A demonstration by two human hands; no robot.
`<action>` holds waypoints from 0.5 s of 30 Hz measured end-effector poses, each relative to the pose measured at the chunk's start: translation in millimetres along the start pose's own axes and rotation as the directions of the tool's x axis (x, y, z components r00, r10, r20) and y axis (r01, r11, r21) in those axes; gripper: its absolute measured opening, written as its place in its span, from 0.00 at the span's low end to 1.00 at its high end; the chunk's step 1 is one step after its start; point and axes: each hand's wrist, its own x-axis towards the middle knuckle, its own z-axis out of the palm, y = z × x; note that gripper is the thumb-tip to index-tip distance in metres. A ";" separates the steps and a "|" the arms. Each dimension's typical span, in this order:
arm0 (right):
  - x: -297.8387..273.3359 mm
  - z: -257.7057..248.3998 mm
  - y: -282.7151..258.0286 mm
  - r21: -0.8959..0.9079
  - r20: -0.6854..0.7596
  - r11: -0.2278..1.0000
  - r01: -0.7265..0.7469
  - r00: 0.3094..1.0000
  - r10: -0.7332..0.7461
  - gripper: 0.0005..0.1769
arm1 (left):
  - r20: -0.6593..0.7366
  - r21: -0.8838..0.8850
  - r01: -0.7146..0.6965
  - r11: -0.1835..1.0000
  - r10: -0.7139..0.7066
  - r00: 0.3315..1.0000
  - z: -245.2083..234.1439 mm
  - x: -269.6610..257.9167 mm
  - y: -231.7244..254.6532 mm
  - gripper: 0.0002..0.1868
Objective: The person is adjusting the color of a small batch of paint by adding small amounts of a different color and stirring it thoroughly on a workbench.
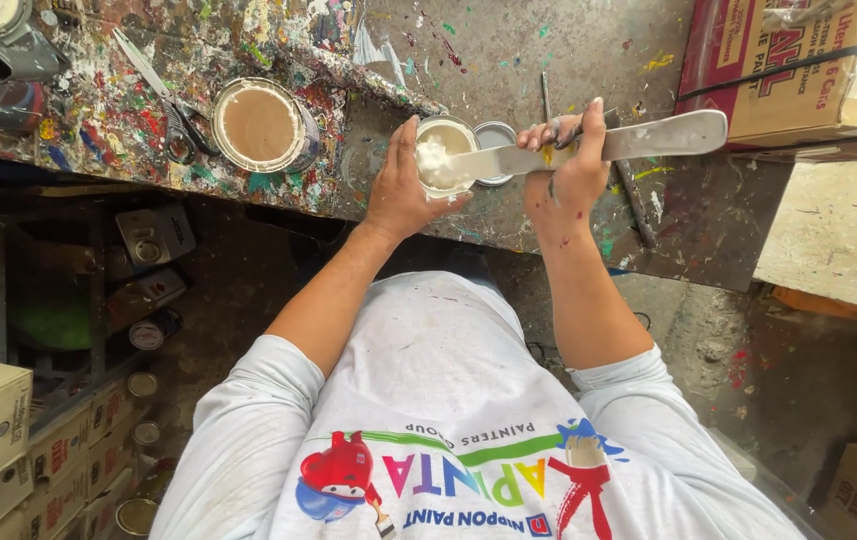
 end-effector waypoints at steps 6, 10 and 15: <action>-5.4 -20.7 2.4 -0.088 0.577 0.887 0.453 0.749 -0.325 0.31 | -0.170 -0.046 -0.068 0.997 0.059 0.984 7.5 -1.9 0.3 0.69; -11.4 -0.5 2.3 -0.054 0.812 0.815 0.576 0.501 -0.300 0.31 | -0.185 -0.028 -0.087 0.996 0.080 0.979 9.4 -1.0 -5.4 0.68; -8.2 16.5 0.1 -0.074 0.920 0.760 0.646 0.338 -0.198 0.27 | -0.199 -0.019 -0.104 0.994 0.098 0.975 7.8 -2.1 -3.0 0.67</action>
